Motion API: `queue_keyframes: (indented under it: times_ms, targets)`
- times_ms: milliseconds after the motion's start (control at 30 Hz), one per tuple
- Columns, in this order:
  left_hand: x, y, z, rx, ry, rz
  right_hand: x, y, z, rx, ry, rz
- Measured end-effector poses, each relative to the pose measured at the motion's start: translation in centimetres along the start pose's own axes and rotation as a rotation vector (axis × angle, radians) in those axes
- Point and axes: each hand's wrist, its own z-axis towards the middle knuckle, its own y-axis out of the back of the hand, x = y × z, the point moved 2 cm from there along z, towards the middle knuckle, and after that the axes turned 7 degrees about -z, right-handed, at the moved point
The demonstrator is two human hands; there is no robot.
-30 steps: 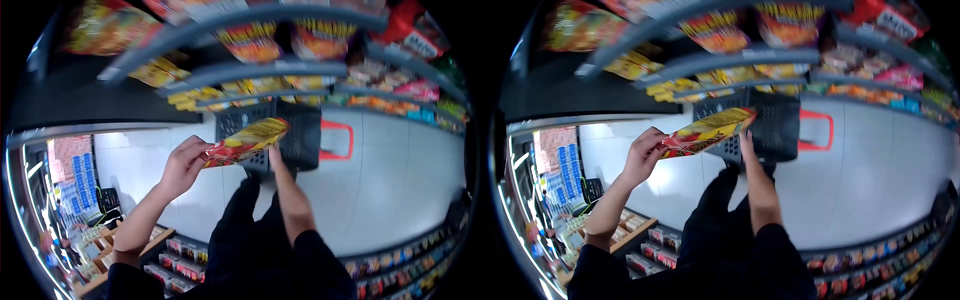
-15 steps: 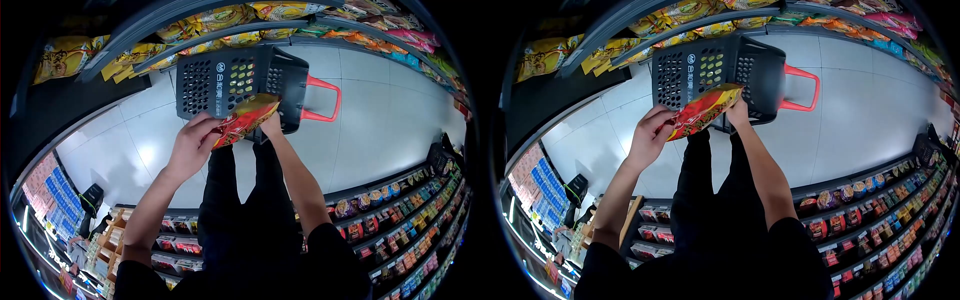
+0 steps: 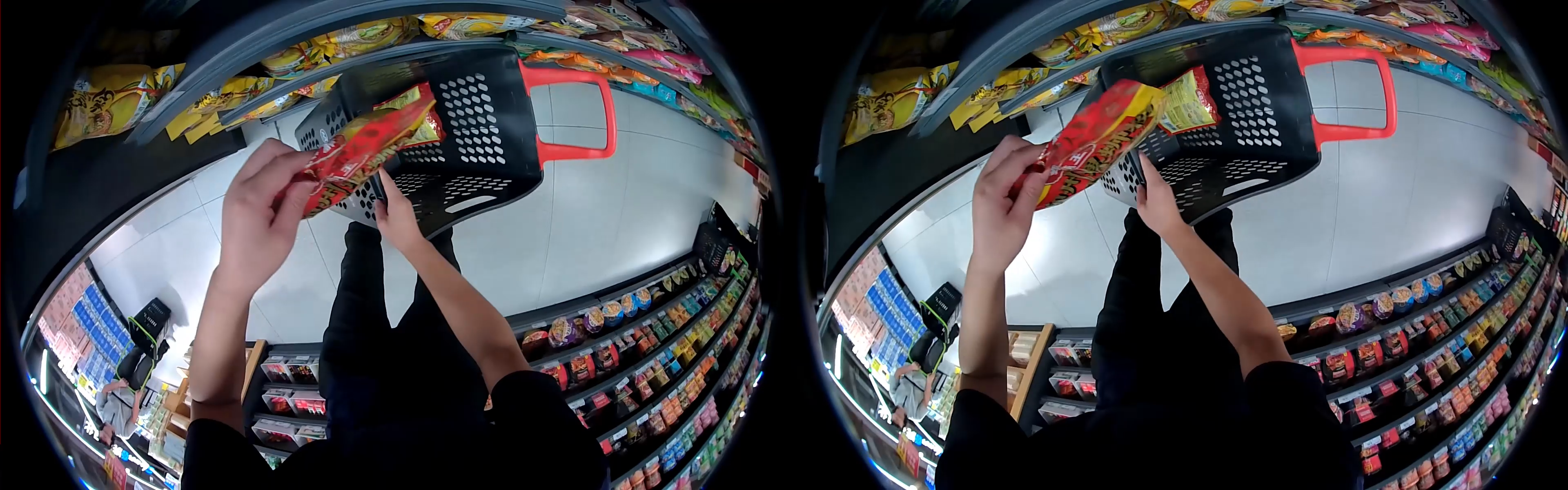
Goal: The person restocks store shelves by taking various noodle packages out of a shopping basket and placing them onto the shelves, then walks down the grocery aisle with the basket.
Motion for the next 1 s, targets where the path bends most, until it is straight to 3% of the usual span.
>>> queue_keyframes:
  times_ms: [67,200,333,367,400,467,533,833,1000]
  targets:
    - [0.3,1.3,-0.3,0.014,0.051,0.023,-0.2,-2.4,0.1,-0.084,0.157,0.035]
    - [0.8,2.9,-0.9,-0.043,0.022,0.087,2.0,-6.1,0.1,0.056,0.08,0.071]
    - [2.1,3.8,-2.2,-0.061,0.108,0.029,1.6,-8.3,1.6,-0.075,0.034,0.067]
    - [2.3,4.0,-2.4,-0.058,0.119,0.029,0.7,-7.7,2.3,-0.05,-0.065,0.063]
    - [2.8,4.1,-2.5,-0.06,0.126,0.024,-0.1,-6.8,3.0,-0.156,0.001,0.025]
    - [3.6,4.2,-2.4,-0.048,0.075,0.037,-4.5,-5.9,4.7,-0.219,0.082,0.219]
    - [4.1,3.8,-2.1,-0.011,0.045,0.044,-5.7,-3.9,5.2,-0.145,-0.058,0.508]
    - [3.6,-0.3,-0.7,0.064,0.04,-0.056,-6.4,6.1,2.4,-0.342,-0.192,0.548]
    - [2.0,-1.5,-0.1,0.105,0.008,-0.122,-4.3,8.9,1.0,-0.456,-0.157,0.268]
